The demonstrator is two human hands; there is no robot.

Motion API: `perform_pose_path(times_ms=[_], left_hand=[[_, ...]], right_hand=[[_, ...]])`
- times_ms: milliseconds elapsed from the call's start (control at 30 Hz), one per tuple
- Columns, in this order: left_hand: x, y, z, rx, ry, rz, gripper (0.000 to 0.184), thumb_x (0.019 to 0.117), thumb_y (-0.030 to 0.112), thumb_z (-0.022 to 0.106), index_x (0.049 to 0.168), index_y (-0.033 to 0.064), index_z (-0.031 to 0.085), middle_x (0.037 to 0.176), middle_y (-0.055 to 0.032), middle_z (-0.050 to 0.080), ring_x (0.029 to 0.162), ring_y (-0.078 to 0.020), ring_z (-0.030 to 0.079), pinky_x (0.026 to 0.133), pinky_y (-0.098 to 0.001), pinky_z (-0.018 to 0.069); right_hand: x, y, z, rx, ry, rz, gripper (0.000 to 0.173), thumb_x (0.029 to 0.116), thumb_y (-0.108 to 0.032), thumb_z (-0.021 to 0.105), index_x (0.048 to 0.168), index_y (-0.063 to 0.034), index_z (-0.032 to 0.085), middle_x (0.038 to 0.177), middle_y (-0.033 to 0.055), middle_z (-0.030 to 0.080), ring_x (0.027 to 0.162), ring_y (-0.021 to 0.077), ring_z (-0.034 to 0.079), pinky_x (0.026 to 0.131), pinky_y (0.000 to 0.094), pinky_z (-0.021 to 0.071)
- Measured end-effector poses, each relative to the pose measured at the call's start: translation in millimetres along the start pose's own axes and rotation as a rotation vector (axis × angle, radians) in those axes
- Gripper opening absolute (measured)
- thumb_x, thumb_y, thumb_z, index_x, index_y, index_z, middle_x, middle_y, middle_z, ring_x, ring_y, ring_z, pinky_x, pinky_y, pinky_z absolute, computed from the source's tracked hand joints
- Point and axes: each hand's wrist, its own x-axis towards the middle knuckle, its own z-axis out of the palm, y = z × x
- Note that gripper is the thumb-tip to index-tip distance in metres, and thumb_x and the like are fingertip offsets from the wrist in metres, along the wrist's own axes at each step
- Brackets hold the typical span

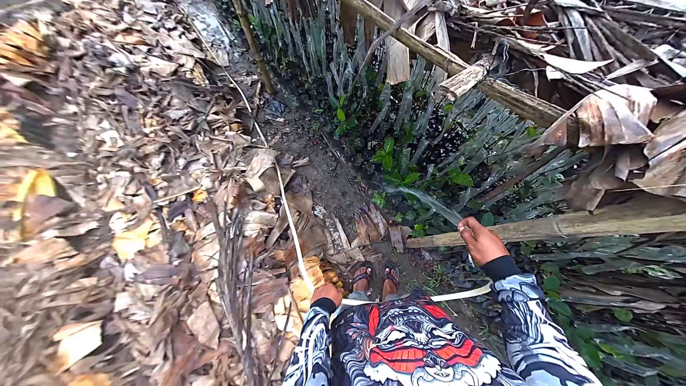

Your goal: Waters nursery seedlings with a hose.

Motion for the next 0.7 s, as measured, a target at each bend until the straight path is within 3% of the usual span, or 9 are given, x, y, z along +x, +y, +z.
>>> perform_pose_path(times_ms=[233,400,700], left_hand=[[4,-5,3,-0.005,-0.002,-0.005,0.060,0.1028,0.056,0.039,0.114,0.0085,0.074,0.129,-0.0179,0.068,0.128,-0.0346,0.061,0.104,-0.0582,0.0493],[6,-7,2,0.003,-0.011,0.000,0.061,0.1030,0.056,0.038,0.114,0.0087,0.074,0.129,-0.0176,0.069,0.128,-0.0341,0.062,0.104,-0.0581,0.0491],[1,-9,-4,-0.006,-0.014,0.000,0.060,0.1038,0.055,0.040,0.116,0.0079,0.074,0.130,-0.0192,0.068,0.128,-0.0354,0.061,0.103,-0.0595,0.0489]], right_hand=[[-2,-11,-3,0.005,0.080,-0.024,0.034,0.1119,-0.030,0.039,0.133,-0.0127,0.059,0.099,0.0205,0.071,0.093,0.0387,0.070,0.085,0.0596,0.0525],[7,-11,0,-0.050,0.012,-0.033,0.036,0.1124,-0.032,0.037,0.135,-0.0144,0.059,0.108,0.0214,0.072,0.103,0.0405,0.070,0.092,0.0607,0.0515],[5,-4,5,-0.028,0.027,0.002,0.035,0.1118,-0.029,0.038,0.135,-0.0124,0.059,0.108,0.0225,0.071,0.101,0.0413,0.070,0.090,0.0613,0.0517]])
